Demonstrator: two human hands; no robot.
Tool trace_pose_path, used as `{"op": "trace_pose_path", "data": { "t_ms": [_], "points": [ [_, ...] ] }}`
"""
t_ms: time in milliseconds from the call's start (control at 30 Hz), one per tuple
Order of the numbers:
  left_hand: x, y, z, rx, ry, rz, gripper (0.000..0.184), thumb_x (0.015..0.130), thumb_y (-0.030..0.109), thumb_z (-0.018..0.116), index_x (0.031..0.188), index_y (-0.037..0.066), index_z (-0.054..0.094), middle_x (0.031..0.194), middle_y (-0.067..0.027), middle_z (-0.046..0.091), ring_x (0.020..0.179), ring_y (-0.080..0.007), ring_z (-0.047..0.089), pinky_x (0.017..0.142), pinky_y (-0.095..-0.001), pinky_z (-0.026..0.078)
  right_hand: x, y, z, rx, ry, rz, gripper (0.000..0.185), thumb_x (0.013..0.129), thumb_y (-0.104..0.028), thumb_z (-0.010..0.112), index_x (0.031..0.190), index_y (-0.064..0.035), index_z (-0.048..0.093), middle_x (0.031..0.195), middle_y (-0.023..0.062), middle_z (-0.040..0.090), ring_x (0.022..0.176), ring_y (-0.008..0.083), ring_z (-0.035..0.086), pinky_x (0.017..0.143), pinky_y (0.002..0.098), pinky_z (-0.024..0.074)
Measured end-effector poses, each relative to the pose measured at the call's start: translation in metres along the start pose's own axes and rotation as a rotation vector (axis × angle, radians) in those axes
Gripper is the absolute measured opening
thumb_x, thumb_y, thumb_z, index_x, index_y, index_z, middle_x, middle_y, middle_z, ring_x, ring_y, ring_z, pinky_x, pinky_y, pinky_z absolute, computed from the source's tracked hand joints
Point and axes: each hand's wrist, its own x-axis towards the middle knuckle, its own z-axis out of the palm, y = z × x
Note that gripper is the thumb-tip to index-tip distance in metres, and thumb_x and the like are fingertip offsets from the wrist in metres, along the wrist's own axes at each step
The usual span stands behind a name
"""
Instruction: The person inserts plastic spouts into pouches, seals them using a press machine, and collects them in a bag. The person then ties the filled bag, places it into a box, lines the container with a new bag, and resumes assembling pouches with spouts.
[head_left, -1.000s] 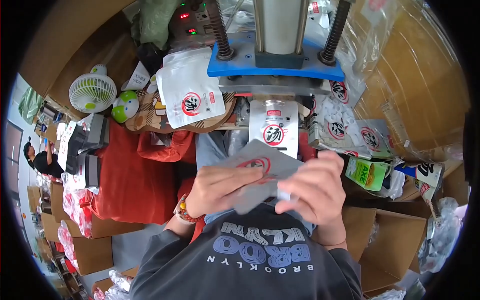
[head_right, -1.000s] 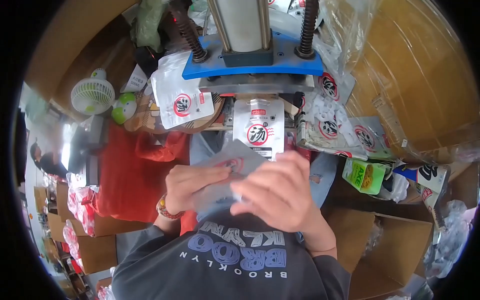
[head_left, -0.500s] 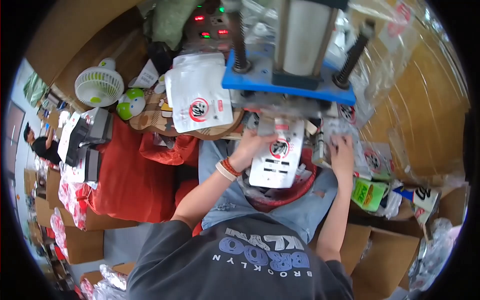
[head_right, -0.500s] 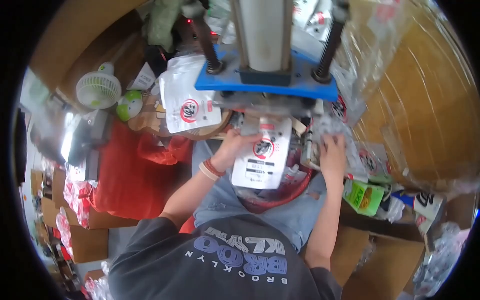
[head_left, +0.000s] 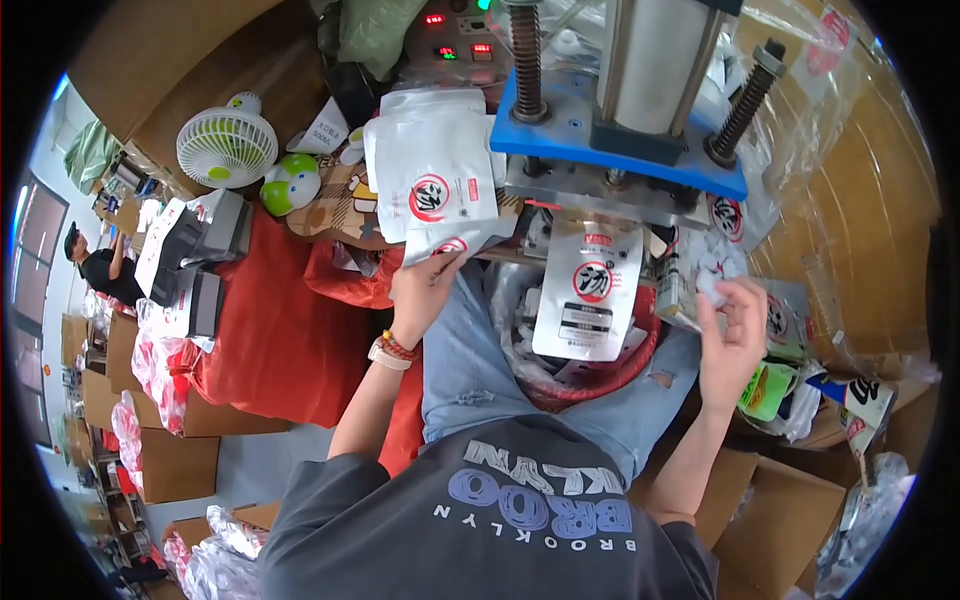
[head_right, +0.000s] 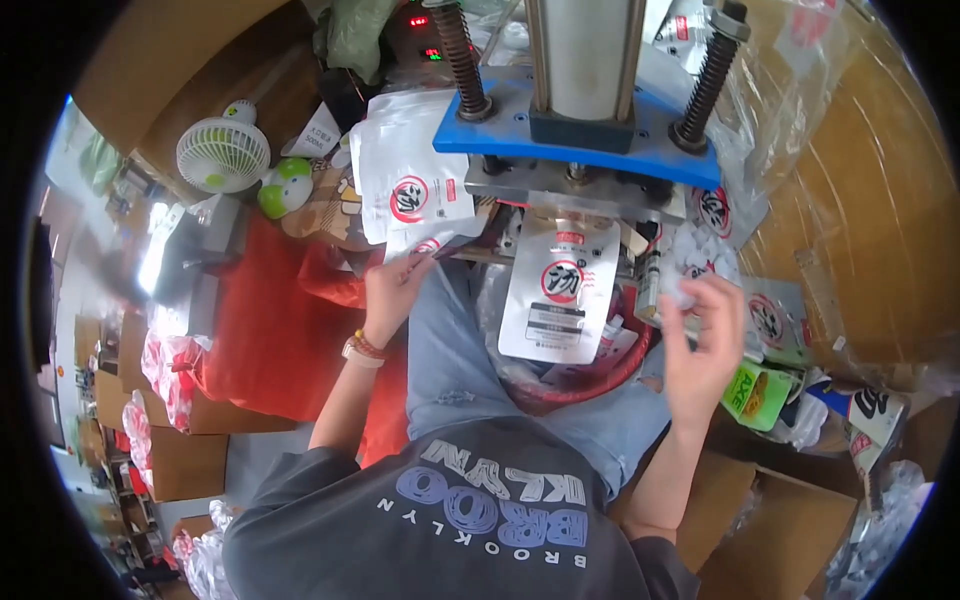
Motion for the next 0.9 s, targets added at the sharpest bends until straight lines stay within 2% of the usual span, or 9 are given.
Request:
{"op": "trace_pose_path", "data": {
  "t_ms": [100, 200, 300, 433, 567, 600, 767, 800, 900],
  "points": [
    [-0.016, 0.042, -0.010, -0.089, 0.147, 0.271, 0.039, 0.069, -0.013, 0.062, 0.101, 0.006, 0.074, 0.095, -0.0142, 0.072, 0.085, -0.0264, 0.071, 0.070, -0.0321, 0.054, -0.004, -0.054, 0.015, -0.108, -0.105, -0.292, 0.022, 0.078, 0.009, 0.071, 0.098, 0.0000, 0.065, 0.105, 0.0104, 0.062, 0.094, 0.0213, 0.061, 0.081, 0.0321, 0.0508],
    [-0.028, 0.073, -0.015, -0.072, 0.064, 0.479, 0.042, 0.065, -0.014, 0.061, 0.099, 0.007, 0.073, 0.099, -0.0083, 0.073, 0.100, -0.0243, 0.070, 0.077, -0.0342, 0.057, -0.009, -0.043, 0.047, -0.076, -0.331, -0.428, 0.028, 0.072, 0.011, 0.070, 0.098, -0.0002, 0.066, 0.103, 0.0135, 0.063, 0.086, 0.0285, 0.063, 0.070, 0.0355, 0.0530],
    [-0.031, 0.100, -0.035, -0.073, -0.057, 0.629, 0.039, 0.067, -0.010, 0.063, 0.102, 0.004, 0.072, 0.103, -0.0078, 0.073, 0.096, -0.0231, 0.071, 0.079, -0.0335, 0.058, -0.014, -0.065, 0.039, -0.009, -0.356, -0.514, 0.028, 0.069, 0.011, 0.071, 0.095, 0.0017, 0.067, 0.096, 0.0127, 0.064, 0.081, 0.0274, 0.063, 0.068, 0.0341, 0.0524],
    [-0.030, 0.124, -0.038, -0.331, -0.257, 0.644, 0.025, 0.075, 0.001, 0.069, 0.100, 0.003, 0.072, 0.098, -0.0098, 0.073, 0.087, -0.0254, 0.072, 0.073, -0.0314, 0.058, -0.007, -0.085, 0.013, 0.056, -0.368, -0.363, 0.028, 0.067, 0.005, 0.076, 0.093, 0.0003, 0.070, 0.092, 0.0108, 0.066, 0.082, 0.0270, 0.062, 0.072, 0.0342, 0.0504],
    [-0.029, 0.086, 0.046, -0.531, -0.678, -0.063, 0.021, 0.092, 0.018, 0.067, 0.101, 0.000, 0.073, 0.083, -0.0030, 0.073, 0.066, -0.0088, 0.064, 0.056, -0.0243, 0.048, 0.001, -0.034, 0.029, -0.117, -0.337, -0.173, 0.049, 0.079, -0.009, 0.075, 0.125, -0.0021, 0.059, 0.121, 0.0166, 0.060, 0.113, 0.0352, 0.057, 0.098, 0.0409, 0.0440],
    [-0.027, 0.083, 0.062, -0.687, -0.700, -0.263, 0.024, 0.092, 0.020, 0.069, 0.100, -0.002, 0.072, 0.085, -0.0013, 0.072, 0.071, -0.0056, 0.063, 0.059, -0.0248, 0.050, 0.001, -0.027, 0.021, -0.198, -0.301, -0.164, 0.056, 0.081, -0.010, 0.073, 0.132, -0.0027, 0.054, 0.130, 0.0172, 0.055, 0.121, 0.0354, 0.053, 0.102, 0.0399, 0.0411],
    [0.019, 0.098, 0.081, -1.155, -0.672, -0.602, 0.027, 0.091, 0.014, 0.067, 0.108, -0.008, 0.065, 0.097, -0.0118, 0.071, 0.077, -0.0162, 0.070, 0.068, -0.0282, 0.057, 0.022, -0.010, -0.020, -0.333, -0.033, 0.063, 0.034, 0.092, -0.014, 0.063, 0.122, 0.0000, 0.060, 0.122, 0.0171, 0.061, 0.116, 0.0317, 0.056, 0.099, 0.0380, 0.0423],
    [0.027, 0.098, 0.083, -1.166, -0.640, -0.610, 0.026, 0.090, 0.012, 0.069, 0.107, -0.007, 0.066, 0.096, -0.0121, 0.071, 0.076, -0.0174, 0.070, 0.069, -0.0290, 0.058, 0.026, 0.010, -0.015, -0.557, -0.021, 0.014, 0.032, 0.095, -0.019, 0.059, 0.121, 0.0000, 0.060, 0.120, 0.0189, 0.061, 0.113, 0.0357, 0.056, 0.098, 0.0407, 0.0418],
    [0.030, 0.095, 0.093, -1.120, -0.569, -0.630, 0.029, 0.088, 0.012, 0.071, 0.109, -0.006, 0.065, 0.098, -0.0107, 0.071, 0.080, -0.0170, 0.070, 0.071, -0.0294, 0.057, 0.005, 0.100, 0.004, -0.960, -0.222, -0.002, 0.034, 0.098, -0.027, 0.051, 0.117, -0.0004, 0.060, 0.113, 0.0217, 0.059, 0.106, 0.0416, 0.055, 0.091, 0.0445, 0.0436]
  ]
}}
